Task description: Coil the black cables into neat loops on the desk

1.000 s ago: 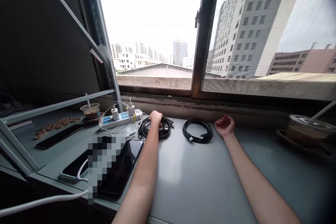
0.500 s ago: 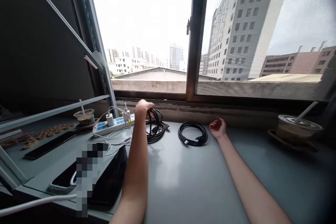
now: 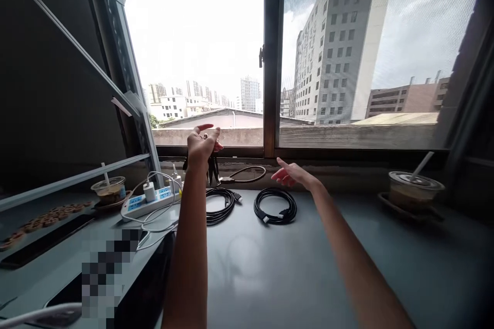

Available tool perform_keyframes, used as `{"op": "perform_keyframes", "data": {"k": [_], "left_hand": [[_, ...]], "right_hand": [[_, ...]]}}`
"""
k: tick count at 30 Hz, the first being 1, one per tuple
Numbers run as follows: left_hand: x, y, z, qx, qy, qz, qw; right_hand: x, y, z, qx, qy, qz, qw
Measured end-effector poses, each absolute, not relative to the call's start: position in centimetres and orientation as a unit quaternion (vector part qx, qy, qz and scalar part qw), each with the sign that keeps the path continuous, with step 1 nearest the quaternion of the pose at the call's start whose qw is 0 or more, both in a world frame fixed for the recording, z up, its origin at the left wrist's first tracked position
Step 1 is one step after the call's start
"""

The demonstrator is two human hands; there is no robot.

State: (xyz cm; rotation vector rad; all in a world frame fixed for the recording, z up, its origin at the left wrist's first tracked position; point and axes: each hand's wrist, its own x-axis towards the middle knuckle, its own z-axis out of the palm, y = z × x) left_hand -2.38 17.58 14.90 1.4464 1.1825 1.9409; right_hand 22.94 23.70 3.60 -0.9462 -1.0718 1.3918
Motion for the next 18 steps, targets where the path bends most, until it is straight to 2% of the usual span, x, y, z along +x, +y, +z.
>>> {"op": "perform_keyframes", "data": {"k": [2, 4, 6, 9, 11, 15, 18], "left_hand": [[-1.5, 17.1, 15.3, 0.509, 0.375, 0.742, 0.226], [-0.4, 16.6, 15.5, 0.495, 0.334, 0.768, 0.23], [0.6, 16.0, 15.6, 0.503, 0.318, 0.767, 0.24], [1.9, 14.9, 15.6, 0.555, 0.315, 0.734, 0.232], [2.7, 13.9, 15.6, 0.592, 0.306, 0.718, 0.199], [3.3, 12.3, 15.7, 0.631, 0.306, 0.706, 0.095], [2.9, 12.0, 15.7, 0.632, 0.323, 0.704, 0.013]], "right_hand": [[21.5, 21.6, 6.3, -0.402, -0.611, 0.575, 0.366], [19.9, 19.2, 8.7, -0.368, -0.69, 0.544, 0.303], [18.4, 17.0, 10.5, -0.349, -0.715, 0.495, 0.349], [17.2, 15.3, 11.9, -0.346, -0.663, 0.427, 0.508], [17.3, 15.2, 12.2, -0.332, -0.603, 0.436, 0.58], [19.6, 16.3, 12.0, -0.301, -0.521, 0.479, 0.64], [22.2, 16.4, 12.3, -0.312, -0.488, 0.458, 0.674]]}}
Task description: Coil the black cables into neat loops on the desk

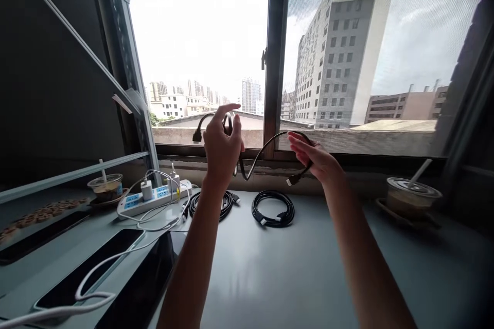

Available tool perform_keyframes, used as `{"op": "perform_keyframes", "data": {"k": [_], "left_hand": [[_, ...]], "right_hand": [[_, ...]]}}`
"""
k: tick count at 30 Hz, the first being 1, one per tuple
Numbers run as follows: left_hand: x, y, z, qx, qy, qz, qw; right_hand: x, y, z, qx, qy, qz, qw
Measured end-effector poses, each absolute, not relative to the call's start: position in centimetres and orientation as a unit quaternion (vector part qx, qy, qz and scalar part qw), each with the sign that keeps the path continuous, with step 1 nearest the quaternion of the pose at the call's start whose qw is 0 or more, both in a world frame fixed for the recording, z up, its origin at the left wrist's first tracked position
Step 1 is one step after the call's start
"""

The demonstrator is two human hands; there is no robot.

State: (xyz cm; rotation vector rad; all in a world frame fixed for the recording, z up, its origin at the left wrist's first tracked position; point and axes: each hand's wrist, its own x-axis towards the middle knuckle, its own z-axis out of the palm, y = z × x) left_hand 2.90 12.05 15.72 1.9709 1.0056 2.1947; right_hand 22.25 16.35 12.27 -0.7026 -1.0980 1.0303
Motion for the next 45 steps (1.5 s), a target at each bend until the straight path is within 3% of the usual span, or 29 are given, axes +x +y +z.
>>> {"op": "perform_keyframes", "data": {"k": [4, 8, 11, 15, 20, 23, 28, 34, 38, 45], "left_hand": [[1.7, 12.8, 15.8, 0.587, 0.312, 0.745, -0.048], [0.8, 12.8, 16.2, 0.52, 0.276, 0.805, -0.068], [0.6, 12.3, 16.5, 0.53, 0.25, 0.809, -0.046], [0.8, 12.1, 16.5, 0.599, 0.201, 0.775, 0.021], [2.1, 12.0, 16.1, 0.675, 0.166, 0.712, 0.098], [2.7, 11.4, 16.0, 0.74, 0.149, 0.645, 0.115], [2.9, 10.8, 15.9, 0.808, 0.138, 0.538, 0.198], [3.6, 10.4, 15.4, 0.831, 0.106, 0.492, 0.239], [4.5, 9.6, 15.3, 0.829, 0.125, 0.497, 0.224], [4.8, 9.4, 15.7, 0.695, 0.214, 0.67, 0.15]], "right_hand": [[25.5, 14.6, 13.3, -0.309, -0.467, 0.41, 0.72], [27.9, 12.3, 14.3, -0.326, -0.419, 0.217, 0.819], [28.7, 10.6, 15.0, -0.311, -0.41, 0.218, 0.829], [27.6, 9.1, 15.7, -0.278, -0.45, 0.347, 0.775], [23.9, 9.4, 15.6, -0.199, -0.56, 0.501, 0.629], [21.8, 10.1, 15.3, -0.254, -0.596, 0.497, 0.578], [20.1, 10.3, 15.0, -0.391, -0.6, 0.4, 0.572], [20.1, 10.0, 14.7, -0.38, -0.676, 0.402, 0.487], [20.1, 9.3, 14.9, -0.36, -0.669, 0.348, 0.55], [20.2, 7.0, 15.7, -0.313, -0.623, 0.219, 0.682]]}}
